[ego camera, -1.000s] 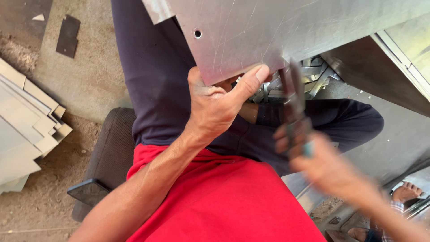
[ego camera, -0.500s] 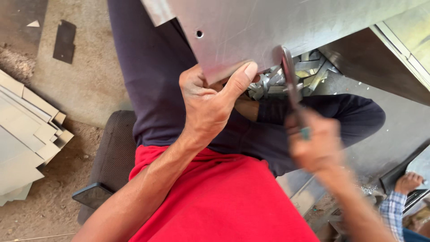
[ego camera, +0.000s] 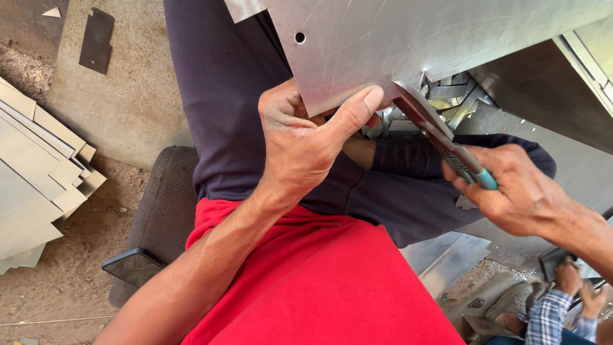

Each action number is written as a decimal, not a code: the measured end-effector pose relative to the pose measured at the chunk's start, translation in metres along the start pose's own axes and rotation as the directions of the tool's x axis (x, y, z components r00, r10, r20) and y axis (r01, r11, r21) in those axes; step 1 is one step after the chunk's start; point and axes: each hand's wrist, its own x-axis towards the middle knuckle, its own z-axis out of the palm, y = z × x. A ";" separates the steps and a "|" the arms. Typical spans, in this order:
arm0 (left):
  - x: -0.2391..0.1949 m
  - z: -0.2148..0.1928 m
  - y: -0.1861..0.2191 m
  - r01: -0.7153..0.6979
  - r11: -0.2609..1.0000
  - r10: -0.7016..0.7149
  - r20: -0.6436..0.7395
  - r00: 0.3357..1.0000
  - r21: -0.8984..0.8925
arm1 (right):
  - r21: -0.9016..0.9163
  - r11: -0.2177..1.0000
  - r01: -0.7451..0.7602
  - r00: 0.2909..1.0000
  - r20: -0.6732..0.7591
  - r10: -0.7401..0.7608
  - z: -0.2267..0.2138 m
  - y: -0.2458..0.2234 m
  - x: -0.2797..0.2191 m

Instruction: The person uses shears to cut several notches and edges on a large metal sheet while sitting on the floor, handling the sheet and tool by hand.

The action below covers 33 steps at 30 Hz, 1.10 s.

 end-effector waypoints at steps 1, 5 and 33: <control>0.000 -0.001 -0.001 0.004 1.000 -0.004 0.002 1.000 0.002 | -0.059 0.997 -0.042 0.999 0.021 0.043 0.000 0.001 0.001; 0.001 -0.003 -0.004 -0.048 0.998 0.048 -0.007 0.999 0.036 | 0.301 0.952 -0.052 0.999 0.023 0.047 0.028 -0.013 -0.005; -0.008 -0.044 0.042 -0.058 0.980 0.053 0.028 0.998 0.190 | 0.638 0.739 0.218 0.972 -0.212 -0.103 0.116 -0.099 -0.002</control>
